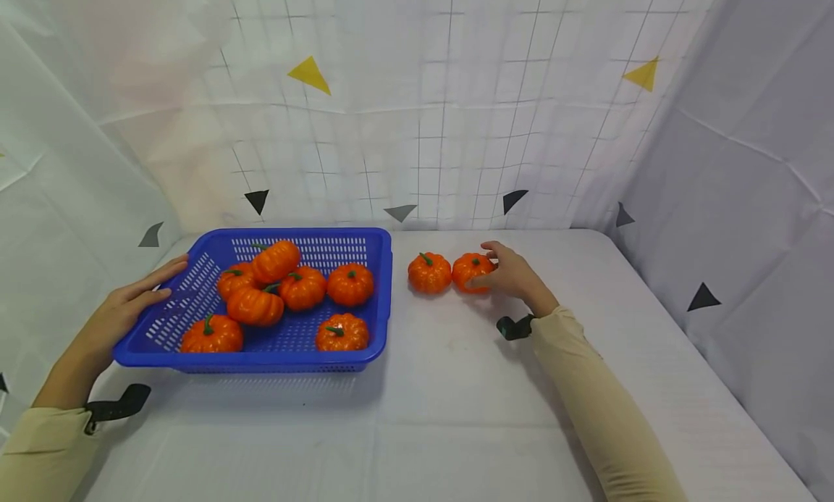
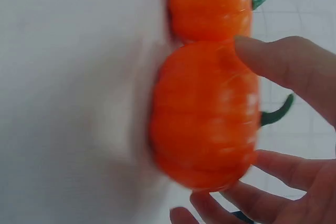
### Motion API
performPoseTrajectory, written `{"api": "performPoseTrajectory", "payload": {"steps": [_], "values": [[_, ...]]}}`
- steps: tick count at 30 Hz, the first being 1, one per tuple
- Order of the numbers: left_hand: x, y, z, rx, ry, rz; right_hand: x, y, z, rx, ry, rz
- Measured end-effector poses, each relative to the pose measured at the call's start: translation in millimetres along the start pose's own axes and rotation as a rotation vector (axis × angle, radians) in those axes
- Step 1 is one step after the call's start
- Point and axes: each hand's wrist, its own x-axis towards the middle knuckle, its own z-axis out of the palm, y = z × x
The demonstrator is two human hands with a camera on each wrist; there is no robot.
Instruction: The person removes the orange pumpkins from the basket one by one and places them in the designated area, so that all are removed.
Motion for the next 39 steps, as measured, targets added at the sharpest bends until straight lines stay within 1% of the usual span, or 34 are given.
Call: {"api": "performPoseTrajectory", "payload": {"steps": [4,7,11,17,19,22,25,31,36,39], "values": [[0.1,-0.1,-0.2,-0.004,0.0,0.003,-2,-14,-6,-0.051,0.026,-0.04],[-0.2,-0.7,-0.3,-0.003,-0.003,0.014,-5,-28,-9,-0.064,0.049,-0.062],[-1.0,-0.2,0.1,0.011,-0.003,0.005,-12,-49,-11,-0.076,0.081,-0.112],[-1.7,0.6,0.1,0.018,-0.006,0.006,-21,-83,-9,-0.1,0.105,-0.186],[-1.6,0.8,0.1,0.019,-0.004,0.011,-22,-95,-7,-0.112,0.106,-0.223],[-1.2,0.9,0.3,0.025,0.0,0.015,-25,-113,-4,-0.12,0.095,-0.281],[-0.5,0.7,0.3,0.032,0.005,0.013,-27,-128,-1,-0.114,0.07,-0.321],[0.6,-0.8,-0.2,0.037,0.011,0.01,-31,-153,7,-0.092,-0.002,-0.365],[0.7,-1.6,-0.2,0.044,0.012,0.016,-29,-167,13,-0.107,-0.068,-0.401],[-0.2,-1.1,0.3,0.04,0.007,0.026,-29,-176,17,-0.117,-0.116,-0.404]]}}
